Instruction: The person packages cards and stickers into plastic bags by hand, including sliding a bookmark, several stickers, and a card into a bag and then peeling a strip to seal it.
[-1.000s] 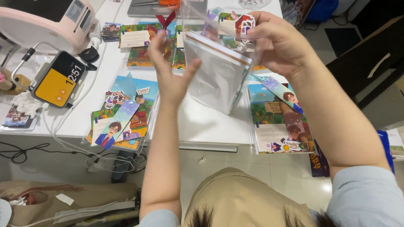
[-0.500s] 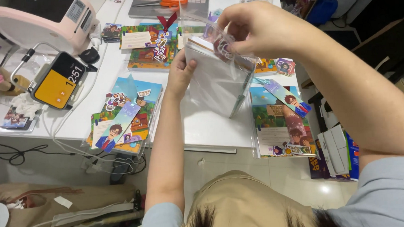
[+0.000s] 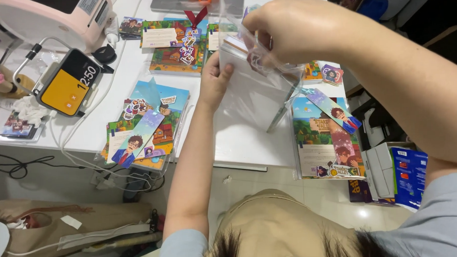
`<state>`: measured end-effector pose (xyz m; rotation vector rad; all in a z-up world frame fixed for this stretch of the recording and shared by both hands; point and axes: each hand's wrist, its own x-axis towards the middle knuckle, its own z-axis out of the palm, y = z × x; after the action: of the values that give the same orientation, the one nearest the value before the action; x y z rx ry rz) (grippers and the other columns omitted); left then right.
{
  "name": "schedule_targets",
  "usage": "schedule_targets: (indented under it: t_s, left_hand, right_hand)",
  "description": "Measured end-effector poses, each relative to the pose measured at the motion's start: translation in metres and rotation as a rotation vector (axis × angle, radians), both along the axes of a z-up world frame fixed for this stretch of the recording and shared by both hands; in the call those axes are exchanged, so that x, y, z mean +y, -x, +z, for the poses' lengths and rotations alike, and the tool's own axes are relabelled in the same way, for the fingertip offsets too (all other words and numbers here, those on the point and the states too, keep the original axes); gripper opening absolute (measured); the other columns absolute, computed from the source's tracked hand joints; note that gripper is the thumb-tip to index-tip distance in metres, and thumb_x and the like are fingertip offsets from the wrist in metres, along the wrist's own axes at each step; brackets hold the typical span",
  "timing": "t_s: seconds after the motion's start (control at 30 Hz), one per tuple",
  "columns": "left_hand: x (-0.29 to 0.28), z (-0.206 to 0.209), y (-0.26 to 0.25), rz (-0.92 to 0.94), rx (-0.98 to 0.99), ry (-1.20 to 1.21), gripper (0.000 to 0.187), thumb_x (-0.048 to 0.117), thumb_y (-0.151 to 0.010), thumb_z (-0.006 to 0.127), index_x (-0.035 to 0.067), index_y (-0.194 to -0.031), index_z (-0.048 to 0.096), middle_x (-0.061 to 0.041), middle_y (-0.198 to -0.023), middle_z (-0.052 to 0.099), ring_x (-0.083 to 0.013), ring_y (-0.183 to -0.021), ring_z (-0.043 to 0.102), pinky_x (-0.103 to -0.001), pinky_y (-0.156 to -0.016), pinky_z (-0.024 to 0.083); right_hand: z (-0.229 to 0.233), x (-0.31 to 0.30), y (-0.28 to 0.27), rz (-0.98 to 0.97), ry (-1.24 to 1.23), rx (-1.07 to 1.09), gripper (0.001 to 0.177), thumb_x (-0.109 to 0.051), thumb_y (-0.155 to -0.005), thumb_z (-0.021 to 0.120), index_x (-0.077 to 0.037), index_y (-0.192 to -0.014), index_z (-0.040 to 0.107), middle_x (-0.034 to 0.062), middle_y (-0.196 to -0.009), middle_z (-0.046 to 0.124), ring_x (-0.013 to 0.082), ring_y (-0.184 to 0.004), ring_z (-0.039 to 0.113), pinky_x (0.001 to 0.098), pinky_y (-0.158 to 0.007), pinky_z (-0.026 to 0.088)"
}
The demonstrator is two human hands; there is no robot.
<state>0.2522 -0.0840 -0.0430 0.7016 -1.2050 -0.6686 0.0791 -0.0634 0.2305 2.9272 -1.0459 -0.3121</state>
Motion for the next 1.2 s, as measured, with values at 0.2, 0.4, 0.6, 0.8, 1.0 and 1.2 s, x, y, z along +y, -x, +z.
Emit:
schedule_targets:
  t_s: [0.2,0.4,0.6,0.8,1.0,1.2]
  left_hand:
    - [0.005,0.006,0.004,0.016,0.002,-0.074,0.066,0.069,-0.086,0.070,0.011,-0.115,0.065,0.000,-0.102,0.063,-0.0112,-0.095,0.057,-0.025,-0.082,0.044]
    - [0.002,0.001,0.002,0.008,0.017,-0.001,0.064,0.064,-0.091,0.071,0.008,-0.122,0.064,-0.004,-0.114,0.067,-0.0154,-0.108,0.061,-0.031,-0.095,0.049]
    - [0.004,0.003,0.003,-0.024,0.035,0.037,0.064,0.060,-0.094,0.072,0.007,-0.129,0.063,-0.006,-0.125,0.067,-0.0188,-0.119,0.061,-0.034,-0.105,0.049]
    - [0.002,-0.005,0.001,0.000,0.060,-0.043,0.060,0.062,-0.090,0.073,0.010,-0.118,0.064,-0.003,-0.108,0.064,-0.0152,-0.101,0.062,-0.029,-0.087,0.051]
    - [0.001,-0.006,0.000,0.045,0.034,-0.013,0.058,0.061,-0.091,0.072,0.010,-0.119,0.067,-0.001,-0.109,0.065,-0.0145,-0.103,0.060,-0.029,-0.091,0.048]
    - [0.000,-0.009,0.000,0.051,0.073,-0.055,0.060,0.063,-0.088,0.073,0.010,-0.114,0.064,0.001,-0.099,0.064,-0.0109,-0.092,0.058,-0.025,-0.080,0.047]
  right_hand:
    - [-0.023,-0.014,0.000,0.096,0.132,0.048,0.018,-0.028,-0.086,0.068,-0.019,-0.101,0.068,0.0123,-0.081,0.069,0.0396,-0.073,0.062,0.0514,-0.057,0.045]
    - [-0.036,-0.018,0.003,0.161,0.220,0.118,0.015,-0.017,-0.080,0.063,-0.026,-0.084,0.074,0.0068,-0.071,0.066,0.0350,-0.063,0.057,0.0462,-0.055,0.043]
    - [-0.038,-0.017,-0.001,0.192,0.237,0.114,0.011,-0.011,-0.081,0.065,-0.013,-0.092,0.064,0.0065,-0.089,0.069,0.0387,-0.075,0.068,0.0500,-0.058,0.050]
    - [-0.038,-0.022,0.000,0.182,0.155,0.214,0.012,-0.026,-0.076,0.069,-0.031,-0.081,0.080,0.0020,-0.080,0.059,0.0338,-0.063,0.055,0.0465,-0.057,0.042]
    - [0.005,-0.001,0.003,0.150,-0.262,0.146,0.027,-0.018,-0.094,0.056,-0.017,-0.086,0.082,0.0019,-0.069,0.066,0.0205,-0.062,0.054,0.0365,-0.058,0.045]
    - [-0.003,-0.041,0.028,0.449,-0.616,-0.407,0.066,-0.049,-0.107,0.024,-0.006,-0.092,0.072,0.0021,-0.090,0.072,0.0118,-0.088,0.066,0.0278,-0.091,0.049]
